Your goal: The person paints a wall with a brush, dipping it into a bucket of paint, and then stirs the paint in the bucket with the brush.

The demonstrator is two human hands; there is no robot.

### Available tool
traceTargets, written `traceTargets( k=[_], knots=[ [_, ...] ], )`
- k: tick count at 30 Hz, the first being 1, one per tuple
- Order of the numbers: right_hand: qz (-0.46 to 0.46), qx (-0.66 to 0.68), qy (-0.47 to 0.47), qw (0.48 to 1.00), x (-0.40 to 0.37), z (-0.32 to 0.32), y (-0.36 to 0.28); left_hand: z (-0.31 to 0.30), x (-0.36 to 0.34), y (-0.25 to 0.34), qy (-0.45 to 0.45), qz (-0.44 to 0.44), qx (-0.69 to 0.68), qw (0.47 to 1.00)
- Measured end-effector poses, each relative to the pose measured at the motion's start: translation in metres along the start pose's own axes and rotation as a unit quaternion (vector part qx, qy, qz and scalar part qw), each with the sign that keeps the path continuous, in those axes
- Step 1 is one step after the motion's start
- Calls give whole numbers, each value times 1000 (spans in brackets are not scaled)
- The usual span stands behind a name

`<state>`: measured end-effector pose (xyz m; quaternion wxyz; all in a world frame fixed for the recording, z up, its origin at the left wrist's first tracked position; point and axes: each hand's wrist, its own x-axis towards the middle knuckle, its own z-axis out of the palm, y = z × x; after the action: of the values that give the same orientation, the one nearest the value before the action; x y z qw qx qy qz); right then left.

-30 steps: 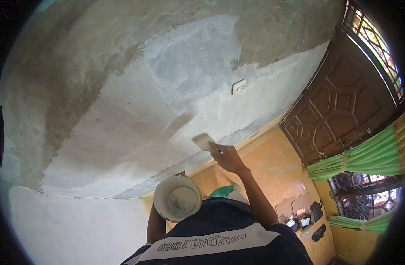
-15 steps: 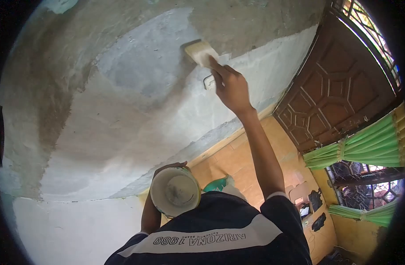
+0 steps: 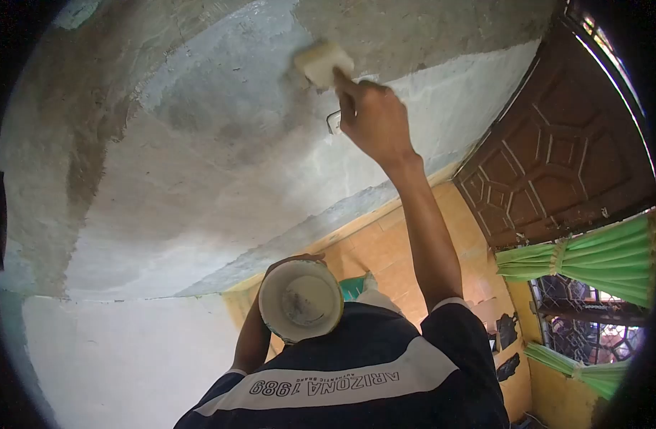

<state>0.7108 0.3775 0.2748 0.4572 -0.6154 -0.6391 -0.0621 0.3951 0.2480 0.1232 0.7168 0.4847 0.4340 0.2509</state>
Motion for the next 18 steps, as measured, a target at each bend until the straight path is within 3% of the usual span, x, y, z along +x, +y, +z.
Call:
traceTargets(
  k=[4,6,8,12,14,18],
  knots=[
    [12,33,41,999,3,-6,-14,7,5,-3,20,0,-14,1000],
    [37,-101,-98,989,-15,31,16,8,5,-7,27,4,-21,999],
    [35,-152,-203,967,-40,68,52,9,7,-9,31,6,-24,999],
    [34,-55,-134,989,-58,63,47,13,1,-23,37,13,-24,999],
    [37,-21,-27,999,-38,31,18,12,4,-23,44,6,-33,998],
    [36,7,-13,999,-22,36,19,13,8,-26,50,6,-48,998]
  ],
)
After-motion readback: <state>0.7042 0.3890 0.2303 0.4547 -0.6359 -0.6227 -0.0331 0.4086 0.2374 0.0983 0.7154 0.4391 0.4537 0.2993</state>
